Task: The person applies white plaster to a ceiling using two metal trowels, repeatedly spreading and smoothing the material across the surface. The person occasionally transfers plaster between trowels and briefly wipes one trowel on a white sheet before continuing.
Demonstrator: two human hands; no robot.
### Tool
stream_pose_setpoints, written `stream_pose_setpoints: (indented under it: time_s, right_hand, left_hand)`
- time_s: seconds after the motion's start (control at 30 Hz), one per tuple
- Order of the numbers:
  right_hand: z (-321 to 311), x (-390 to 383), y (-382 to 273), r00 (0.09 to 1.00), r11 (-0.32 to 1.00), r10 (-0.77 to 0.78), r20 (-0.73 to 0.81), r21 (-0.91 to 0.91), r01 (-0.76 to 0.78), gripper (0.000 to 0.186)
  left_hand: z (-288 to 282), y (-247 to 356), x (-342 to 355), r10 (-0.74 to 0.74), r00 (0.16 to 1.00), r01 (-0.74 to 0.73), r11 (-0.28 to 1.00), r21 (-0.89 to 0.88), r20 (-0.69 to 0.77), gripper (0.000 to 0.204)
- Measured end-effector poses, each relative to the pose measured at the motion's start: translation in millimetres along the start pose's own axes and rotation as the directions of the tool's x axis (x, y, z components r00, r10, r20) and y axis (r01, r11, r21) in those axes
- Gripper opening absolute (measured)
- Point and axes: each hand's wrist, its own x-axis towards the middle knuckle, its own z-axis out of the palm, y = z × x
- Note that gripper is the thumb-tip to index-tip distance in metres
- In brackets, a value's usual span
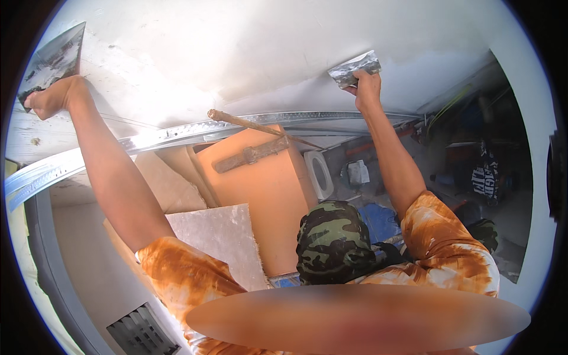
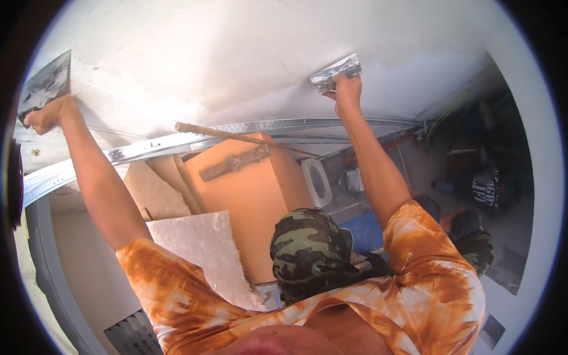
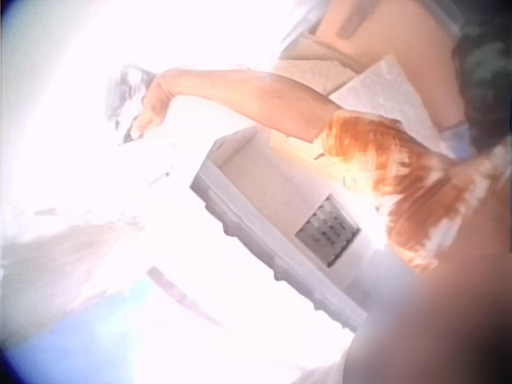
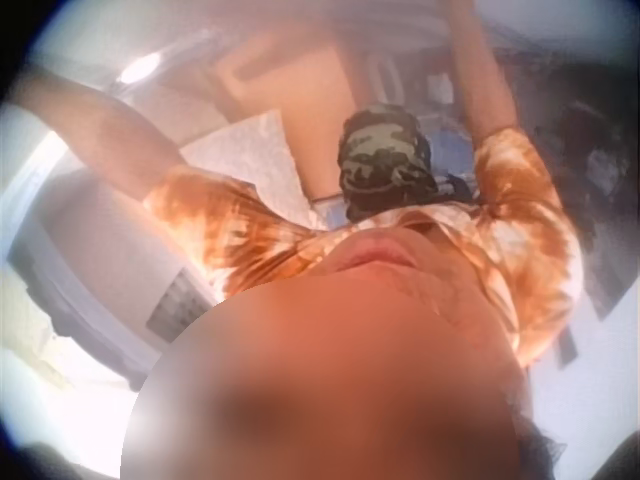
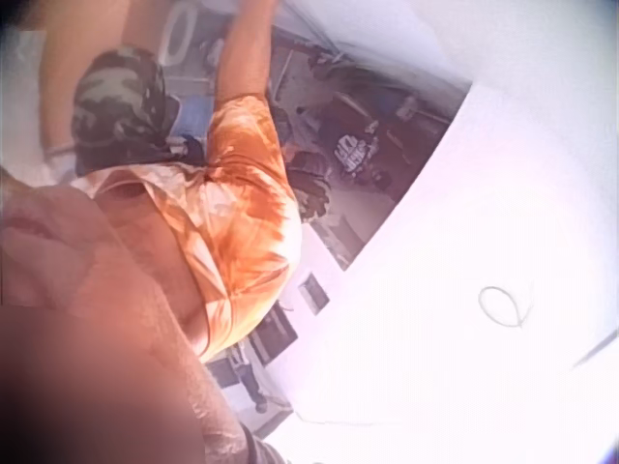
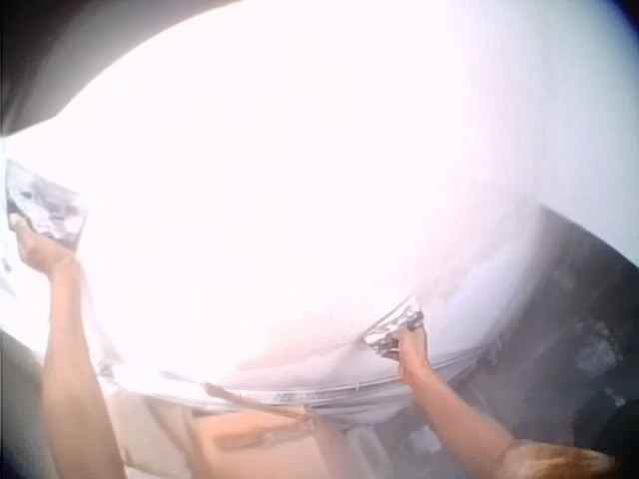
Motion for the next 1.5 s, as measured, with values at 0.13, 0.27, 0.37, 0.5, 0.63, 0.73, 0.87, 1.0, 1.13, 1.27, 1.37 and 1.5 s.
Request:
stream_pose_setpoints:
  time_s: [0.13,0.27,0.37,0.5,0.63,0.73,0.87,1.0,1.13,1.27,1.37,1.5]
  right_hand:
    - [-41.8,27.9,22.5,0.864,0.754,-0.444,-0.237,-0.62,0.218,0.043]
    - [33.2,17.4,71.2,0.88,0.575,-0.475,0.004,-0.755,0.314,0.04]
    - [93.1,-46.9,101.0,0.904,0.58,-0.378,0.198,-0.71,0.398,0.042]
    - [121.3,-106.9,86.7,0.902,0.686,-0.269,0.339,-0.589,0.426,0.039]
    - [87.2,-126.3,59.7,0.961,0.838,-0.16,0.226,-0.483,0.253,0.04]
    - [35.8,-84.9,48.0,0.994,0.962,-0.103,-0.043,-0.257,0.089,0.048]
    - [-32.9,6.6,38.7,0.854,0.74,-0.456,-0.251,-0.64,0.207,0.049]
    - [-22.6,46.4,54.5,0.779,0.448,-0.626,-0.038,-0.835,0.319,0.041]
    - [5.3,10.7,101.3,0.897,0.413,-0.422,0.131,-0.853,0.319,0.032]
    - [-43.1,17.0,87.7,0.874,0.617,-0.486,-0.021,-0.716,0.326,0.037]
    - [-80.4,66.4,34.6,0.843,0.65,-0.494,-0.214,-0.735,0.194,0.04]
    - [-42.0,54.4,28.1,0.866,0.438,-0.5,0.002,-0.862,0.255,0.047]
  left_hand:
    - [0.0,-0.5,-1.9,0.012,1.0,-0.011,0.999,-0.037,0.015,0.031]
    - [-0.4,-3.9,-1.3,0.049,0.998,-0.047,0.997,-0.06,0.04,0.03]
    - [0.0,-6.0,0.2,0.063,0.997,-0.061,0.997,-0.043,0.04,0.034]
    - [1.4,-2.0,-0.9,0.004,1.0,-0.004,1.0,0.003,0.003,0.035]
    - [2.2,10.0,-9.7,-0.005,1.0,0.005,0.999,0.037,0.005,0.036]
    - [1.2,17.3,-16.0,-0.007,1.0,0.006,0.999,0.035,0.019,0.039]
    - [1.7,19.5,-18.8,-0.002,1.0,0.002,0.998,0.069,0.004,0.039]
    - [3.3,18.7,-17.5,-0.015,1.0,0.016,0.998,0.064,-0.018,0.037]
    - [0.8,19.5,-18.6,0.002,1.0,-0.003,0.997,0.077,0.017,0.035]
    - [-2.1,14.3,-16.0,0.07,0.995,-0.075,0.995,0.072,0.075,0.035]
    - [-1.6,1.6,-7.9,0.051,0.997,-0.053,0.998,0.04,0.05,0.033]
    - [-0.7,-13.2,6.6,0.093,0.995,-0.094,0.995,0.029,0.021,0.035]
